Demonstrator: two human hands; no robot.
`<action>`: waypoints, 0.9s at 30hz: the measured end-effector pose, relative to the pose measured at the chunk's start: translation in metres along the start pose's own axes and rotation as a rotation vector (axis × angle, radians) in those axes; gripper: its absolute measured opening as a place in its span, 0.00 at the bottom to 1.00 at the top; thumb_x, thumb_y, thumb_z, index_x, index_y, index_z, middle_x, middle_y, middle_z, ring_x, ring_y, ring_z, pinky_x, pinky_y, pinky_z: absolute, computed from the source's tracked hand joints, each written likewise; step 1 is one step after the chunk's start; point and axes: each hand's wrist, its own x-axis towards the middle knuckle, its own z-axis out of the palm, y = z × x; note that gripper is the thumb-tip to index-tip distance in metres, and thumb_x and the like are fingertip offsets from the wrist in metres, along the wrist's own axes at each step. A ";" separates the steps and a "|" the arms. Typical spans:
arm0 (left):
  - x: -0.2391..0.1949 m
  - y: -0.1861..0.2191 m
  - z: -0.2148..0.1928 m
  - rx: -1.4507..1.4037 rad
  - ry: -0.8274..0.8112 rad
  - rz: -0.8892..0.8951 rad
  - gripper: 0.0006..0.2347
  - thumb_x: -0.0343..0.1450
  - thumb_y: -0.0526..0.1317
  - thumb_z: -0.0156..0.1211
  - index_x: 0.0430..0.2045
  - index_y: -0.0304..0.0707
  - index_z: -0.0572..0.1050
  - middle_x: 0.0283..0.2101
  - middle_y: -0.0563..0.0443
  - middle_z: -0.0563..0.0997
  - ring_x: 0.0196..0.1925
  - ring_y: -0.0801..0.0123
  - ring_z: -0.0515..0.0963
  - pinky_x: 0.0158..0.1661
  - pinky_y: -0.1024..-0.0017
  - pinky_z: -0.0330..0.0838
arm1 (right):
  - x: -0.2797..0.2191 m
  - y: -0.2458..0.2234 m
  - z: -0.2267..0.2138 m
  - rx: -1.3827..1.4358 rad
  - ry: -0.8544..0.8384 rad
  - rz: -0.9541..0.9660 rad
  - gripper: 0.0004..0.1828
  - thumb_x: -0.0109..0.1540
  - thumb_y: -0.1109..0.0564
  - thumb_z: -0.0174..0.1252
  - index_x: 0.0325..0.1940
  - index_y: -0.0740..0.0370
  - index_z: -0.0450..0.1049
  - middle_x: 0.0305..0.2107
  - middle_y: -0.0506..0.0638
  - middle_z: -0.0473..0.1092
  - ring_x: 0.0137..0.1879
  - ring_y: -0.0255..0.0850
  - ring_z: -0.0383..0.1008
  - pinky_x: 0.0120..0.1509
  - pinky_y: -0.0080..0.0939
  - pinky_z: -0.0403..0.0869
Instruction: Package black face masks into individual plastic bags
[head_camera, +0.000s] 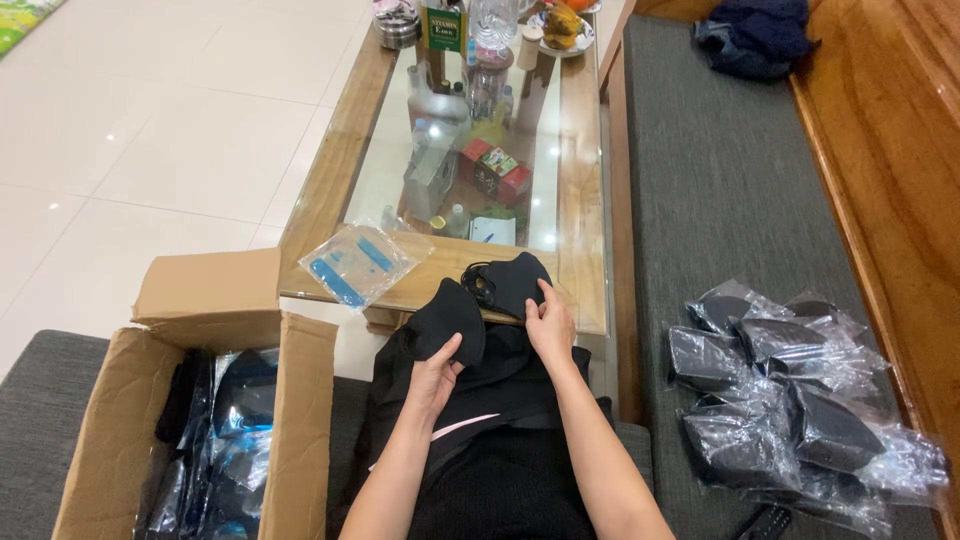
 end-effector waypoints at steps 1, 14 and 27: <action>0.000 0.001 0.001 0.010 0.002 -0.002 0.21 0.67 0.28 0.69 0.53 0.53 0.79 0.54 0.48 0.82 0.51 0.52 0.84 0.47 0.55 0.83 | 0.000 -0.001 -0.001 0.019 0.005 -0.005 0.27 0.65 0.49 0.54 0.70 0.51 0.68 0.28 0.49 0.71 0.44 0.54 0.78 0.53 0.54 0.74; -0.003 -0.002 0.007 0.126 -0.013 -0.014 0.26 0.68 0.32 0.70 0.61 0.54 0.73 0.60 0.48 0.78 0.55 0.50 0.81 0.48 0.51 0.82 | -0.046 -0.061 0.009 0.144 0.139 -0.489 0.13 0.65 0.49 0.60 0.53 0.46 0.81 0.35 0.44 0.71 0.36 0.42 0.74 0.41 0.42 0.76; 0.013 -0.015 -0.013 0.212 -0.028 -0.025 0.25 0.65 0.33 0.74 0.56 0.58 0.76 0.54 0.57 0.83 0.47 0.62 0.86 0.37 0.68 0.84 | -0.054 -0.081 0.011 0.003 0.092 -0.662 0.17 0.64 0.52 0.60 0.58 0.50 0.76 0.47 0.49 0.61 0.46 0.43 0.63 0.46 0.45 0.74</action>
